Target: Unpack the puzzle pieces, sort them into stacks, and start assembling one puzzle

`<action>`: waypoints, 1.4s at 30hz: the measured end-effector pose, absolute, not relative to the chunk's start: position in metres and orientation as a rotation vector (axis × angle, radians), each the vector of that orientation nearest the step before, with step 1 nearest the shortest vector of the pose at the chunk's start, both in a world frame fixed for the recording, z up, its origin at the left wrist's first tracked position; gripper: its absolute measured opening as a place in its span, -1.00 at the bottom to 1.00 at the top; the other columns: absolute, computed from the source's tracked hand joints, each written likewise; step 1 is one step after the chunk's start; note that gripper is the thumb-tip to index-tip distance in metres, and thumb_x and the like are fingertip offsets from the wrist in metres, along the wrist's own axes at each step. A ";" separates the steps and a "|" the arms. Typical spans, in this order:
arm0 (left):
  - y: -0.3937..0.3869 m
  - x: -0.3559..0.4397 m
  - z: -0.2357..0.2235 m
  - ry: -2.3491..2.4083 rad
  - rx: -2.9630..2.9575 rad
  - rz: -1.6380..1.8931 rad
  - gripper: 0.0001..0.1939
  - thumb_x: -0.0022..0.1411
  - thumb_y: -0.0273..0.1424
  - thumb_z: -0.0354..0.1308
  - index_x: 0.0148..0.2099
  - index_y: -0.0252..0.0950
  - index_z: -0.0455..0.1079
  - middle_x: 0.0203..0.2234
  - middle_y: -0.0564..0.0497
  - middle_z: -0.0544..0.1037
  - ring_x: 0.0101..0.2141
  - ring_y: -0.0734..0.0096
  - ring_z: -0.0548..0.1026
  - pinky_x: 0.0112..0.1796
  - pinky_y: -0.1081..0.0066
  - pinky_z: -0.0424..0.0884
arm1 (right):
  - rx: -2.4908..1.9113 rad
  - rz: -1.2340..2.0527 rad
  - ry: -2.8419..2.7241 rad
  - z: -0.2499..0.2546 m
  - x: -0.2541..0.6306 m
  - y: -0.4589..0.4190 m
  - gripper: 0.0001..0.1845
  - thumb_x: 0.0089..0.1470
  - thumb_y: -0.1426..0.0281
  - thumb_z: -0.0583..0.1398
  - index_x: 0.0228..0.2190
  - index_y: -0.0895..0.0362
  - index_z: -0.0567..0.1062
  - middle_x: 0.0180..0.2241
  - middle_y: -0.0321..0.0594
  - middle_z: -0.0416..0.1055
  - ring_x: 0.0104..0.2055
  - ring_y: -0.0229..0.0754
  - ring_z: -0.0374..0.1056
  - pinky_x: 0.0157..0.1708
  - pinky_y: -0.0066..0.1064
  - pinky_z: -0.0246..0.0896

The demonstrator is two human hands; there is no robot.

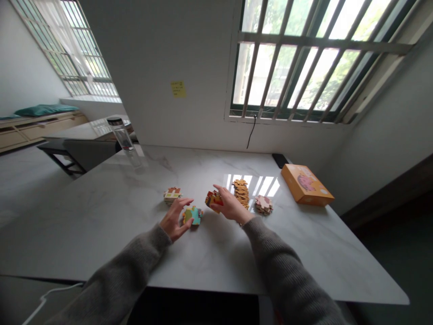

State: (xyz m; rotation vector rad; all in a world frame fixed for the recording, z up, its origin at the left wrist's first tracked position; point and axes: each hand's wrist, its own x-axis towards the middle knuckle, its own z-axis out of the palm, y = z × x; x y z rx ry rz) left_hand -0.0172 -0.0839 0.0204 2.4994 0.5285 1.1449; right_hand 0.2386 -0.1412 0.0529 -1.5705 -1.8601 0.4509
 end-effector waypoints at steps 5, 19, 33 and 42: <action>-0.074 -0.025 0.019 0.464 2.559 1.170 -0.02 0.13 -0.22 0.33 0.43 -0.20 -0.16 0.24 -0.27 0.16 0.26 -0.12 0.18 0.24 -0.11 0.19 | -1.267 0.962 -1.607 0.068 0.198 -0.144 -0.30 0.22 0.10 0.18 0.27 0.10 0.18 0.02 -0.06 0.43 -0.04 -0.09 0.42 -0.02 -0.21 0.41; -0.061 -0.033 -0.010 0.557 2.545 0.927 -0.08 0.14 -0.29 0.30 0.43 -0.22 -0.08 0.15 -0.22 0.29 0.16 -0.04 0.31 0.22 -0.09 0.23 | -1.524 0.619 -1.860 0.043 0.170 -0.119 -0.57 0.33 0.24 0.05 0.10 0.19 0.42 -0.03 0.05 0.42 0.04 0.00 0.36 0.14 -0.08 0.23; -0.055 -0.017 -0.025 0.683 2.494 0.800 -0.14 0.07 -0.23 0.37 0.35 -0.25 0.12 0.00 -0.17 0.43 -0.05 0.03 0.39 0.04 0.04 0.37 | -1.447 0.756 -1.762 0.046 0.179 -0.133 -0.65 0.31 0.23 0.03 0.06 0.10 0.29 -0.09 -0.08 0.53 -0.14 -0.12 0.48 -0.12 -0.26 0.37; -0.080 0.004 0.001 0.705 2.377 0.721 0.15 -0.03 -0.07 0.43 0.43 -0.28 -0.10 0.10 -0.24 0.35 0.07 -0.06 0.34 0.14 -0.07 0.28 | -1.557 0.678 -1.634 0.040 0.195 -0.150 -0.76 0.23 0.20 0.11 -0.17 0.10 0.32 -0.26 -0.17 0.46 -0.28 -0.16 0.46 -0.25 -0.28 0.42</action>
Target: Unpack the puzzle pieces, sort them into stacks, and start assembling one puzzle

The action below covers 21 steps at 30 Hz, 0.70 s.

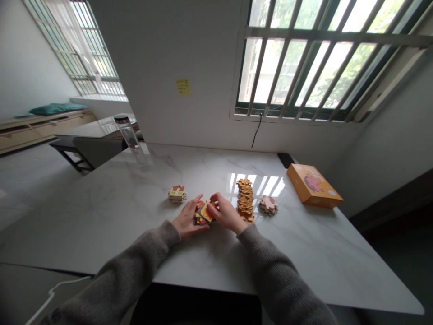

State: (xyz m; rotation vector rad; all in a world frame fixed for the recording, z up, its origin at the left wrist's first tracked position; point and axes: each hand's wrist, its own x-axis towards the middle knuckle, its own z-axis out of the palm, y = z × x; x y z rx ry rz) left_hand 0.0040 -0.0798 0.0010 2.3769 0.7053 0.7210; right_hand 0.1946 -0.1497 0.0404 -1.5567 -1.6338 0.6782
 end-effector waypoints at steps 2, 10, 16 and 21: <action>-0.084 0.005 0.005 0.707 2.331 0.730 0.10 0.03 -0.06 0.39 0.43 -0.28 -0.10 0.10 -0.25 0.35 0.08 -0.04 0.35 0.16 -0.06 0.27 | -1.574 0.650 -1.610 0.040 0.194 -0.151 -0.77 0.22 0.19 0.11 -0.20 0.09 0.32 -0.29 -0.19 0.46 -0.29 -0.15 0.46 -0.27 -0.28 0.42; -0.078 0.005 0.000 0.658 2.132 0.749 -0.23 0.15 -0.24 0.33 0.32 -0.30 0.15 0.12 -0.26 0.37 0.14 -0.02 0.37 0.18 -0.05 0.30 | -1.416 0.738 -1.478 0.042 0.198 -0.164 -0.60 0.29 0.11 0.05 0.02 0.08 0.33 0.11 -0.01 0.37 0.18 -0.06 0.31 0.16 -0.15 0.27; -0.085 0.008 -0.014 0.663 1.957 0.750 -0.14 0.22 -0.28 0.25 0.43 -0.35 -0.07 0.34 -0.34 0.12 0.33 -0.12 0.13 0.30 -0.13 0.10 | -1.431 0.849 -1.222 0.021 0.173 -0.174 -0.39 0.30 0.20 0.02 0.31 0.05 0.06 0.37 -0.05 0.02 0.41 -0.10 -0.03 0.39 -0.07 -0.14; -0.093 0.016 -0.013 0.652 1.899 0.686 -0.15 0.29 -0.31 0.13 0.45 -0.42 -0.22 0.40 -0.37 -0.06 0.38 -0.11 0.00 0.35 -0.12 -0.05 | -1.415 0.909 -1.238 0.020 0.162 -0.178 -0.32 0.29 0.23 0.00 0.36 0.08 -0.04 0.41 -0.05 -0.10 0.47 -0.12 -0.23 0.43 -0.06 -0.34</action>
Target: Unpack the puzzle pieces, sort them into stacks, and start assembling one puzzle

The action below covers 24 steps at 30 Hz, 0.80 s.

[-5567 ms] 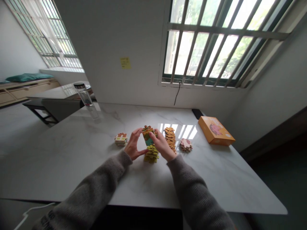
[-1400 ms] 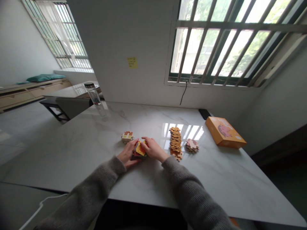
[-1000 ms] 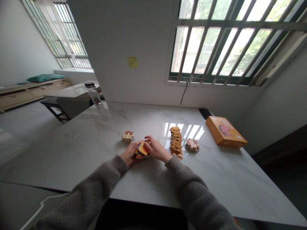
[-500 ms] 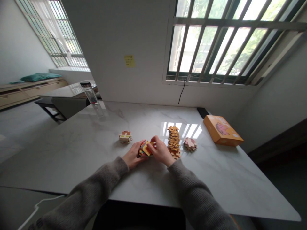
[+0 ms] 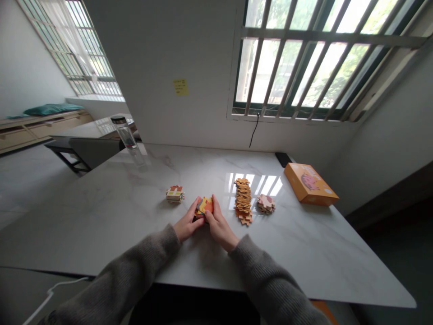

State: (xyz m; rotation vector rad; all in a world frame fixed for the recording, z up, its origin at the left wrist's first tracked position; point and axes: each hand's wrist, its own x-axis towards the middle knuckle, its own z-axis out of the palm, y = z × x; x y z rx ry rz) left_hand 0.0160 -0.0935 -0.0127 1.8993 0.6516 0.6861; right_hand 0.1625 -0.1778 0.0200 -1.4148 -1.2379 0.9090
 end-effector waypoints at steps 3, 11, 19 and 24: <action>-0.094 0.015 -0.011 0.649 1.931 0.679 -0.15 0.30 -0.28 0.12 0.45 -0.43 -0.24 0.38 -0.41 -0.05 0.38 -0.12 0.00 0.34 -0.14 -0.05 | -1.405 0.888 -1.329 0.025 0.168 -0.178 -0.33 0.27 0.23 0.04 0.33 0.08 0.03 0.39 -0.02 -0.06 0.45 -0.06 -0.17 0.42 -0.03 -0.29; -0.078 -0.001 0.015 0.486 2.327 1.004 -0.44 0.21 -0.37 0.17 0.25 -0.27 0.22 0.24 -0.22 0.28 0.28 -0.01 0.20 0.29 -0.08 0.11 | -1.357 0.570 -1.540 0.036 0.186 -0.182 -0.38 0.21 0.30 0.16 0.25 0.00 0.12 0.27 0.02 0.06 0.32 -0.01 0.09 0.17 -0.07 0.29; -0.075 -0.004 0.022 0.462 2.353 0.978 -0.69 0.23 -0.36 0.18 0.03 -0.24 0.40 0.04 -0.14 0.50 0.09 0.10 0.41 0.16 0.03 0.31 | -1.394 0.277 -1.791 0.043 0.199 -0.184 -0.63 0.09 0.42 0.24 -0.05 0.05 0.35 -0.05 -0.07 0.31 0.04 0.00 0.28 0.08 -0.07 0.26; -0.075 -0.006 0.025 0.410 2.369 0.963 -0.65 0.20 -0.38 0.21 0.05 -0.22 0.41 0.04 -0.13 0.49 0.07 0.11 0.41 0.15 0.07 0.30 | -1.408 0.266 -1.801 0.049 0.197 -0.187 -0.60 0.01 0.47 0.26 -0.09 0.06 0.33 -0.12 -0.11 0.31 -0.03 0.01 0.26 0.02 -0.10 0.27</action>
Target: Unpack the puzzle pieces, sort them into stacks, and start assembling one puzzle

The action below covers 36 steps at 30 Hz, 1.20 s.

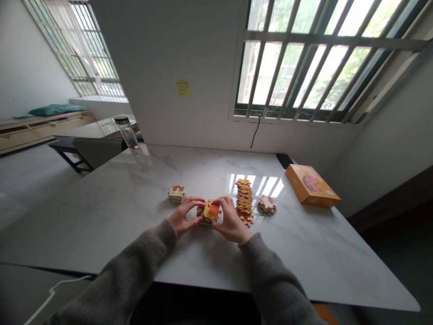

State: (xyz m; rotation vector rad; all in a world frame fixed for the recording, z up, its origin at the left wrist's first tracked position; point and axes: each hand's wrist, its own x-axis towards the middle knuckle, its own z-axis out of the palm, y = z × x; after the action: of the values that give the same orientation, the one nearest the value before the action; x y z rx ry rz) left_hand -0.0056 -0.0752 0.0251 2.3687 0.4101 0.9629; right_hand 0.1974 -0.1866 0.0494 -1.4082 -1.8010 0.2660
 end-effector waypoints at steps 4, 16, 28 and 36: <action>-0.075 -0.007 0.029 0.358 2.408 0.962 -0.62 0.18 -0.38 0.23 0.07 -0.20 0.41 0.06 -0.13 0.48 0.08 0.11 0.40 0.15 0.07 0.29 | -1.369 0.263 -1.801 0.054 0.195 -0.188 -0.60 -0.05 0.52 0.25 -0.14 0.05 0.33 -0.10 -0.10 0.28 0.00 0.02 0.25 0.02 -0.11 0.27; -0.070 -0.026 0.047 0.413 2.202 1.035 -0.89 0.24 -0.35 0.22 -0.20 -0.25 0.40 0.02 -0.14 0.47 0.06 0.17 0.42 0.15 0.12 0.29 | -1.312 0.294 -1.793 0.053 0.193 -0.187 -0.65 0.12 0.42 0.25 -0.05 0.02 0.35 0.13 -0.04 0.27 0.22 0.03 0.18 0.21 -0.02 0.16; -0.070 -0.017 0.039 0.377 2.259 1.042 -0.81 0.19 -0.33 0.25 -0.16 -0.26 0.41 -0.03 -0.15 0.46 0.02 0.14 0.43 0.11 0.11 0.34 | -1.269 0.326 -1.741 0.056 0.190 -0.186 -0.79 0.16 0.37 0.26 -0.16 0.04 0.39 0.05 -0.06 0.36 0.15 0.01 0.26 0.15 -0.06 0.20; -0.070 -0.017 0.043 0.330 2.316 1.070 -0.82 0.21 -0.33 0.27 -0.15 -0.23 0.41 -0.03 -0.13 0.50 0.00 0.17 0.46 0.07 0.14 0.36 | -1.239 0.386 -1.719 0.056 0.185 -0.187 -0.77 0.17 0.38 0.24 -0.12 0.03 0.38 0.13 -0.06 0.31 0.21 0.01 0.23 0.20 -0.03 0.18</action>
State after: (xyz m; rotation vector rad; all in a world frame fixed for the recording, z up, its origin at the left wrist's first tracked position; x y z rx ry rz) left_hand -0.0169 -0.0704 0.0434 2.3165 0.3295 1.0696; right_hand 0.1854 -0.1870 0.0560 -1.2387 -1.7192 0.3855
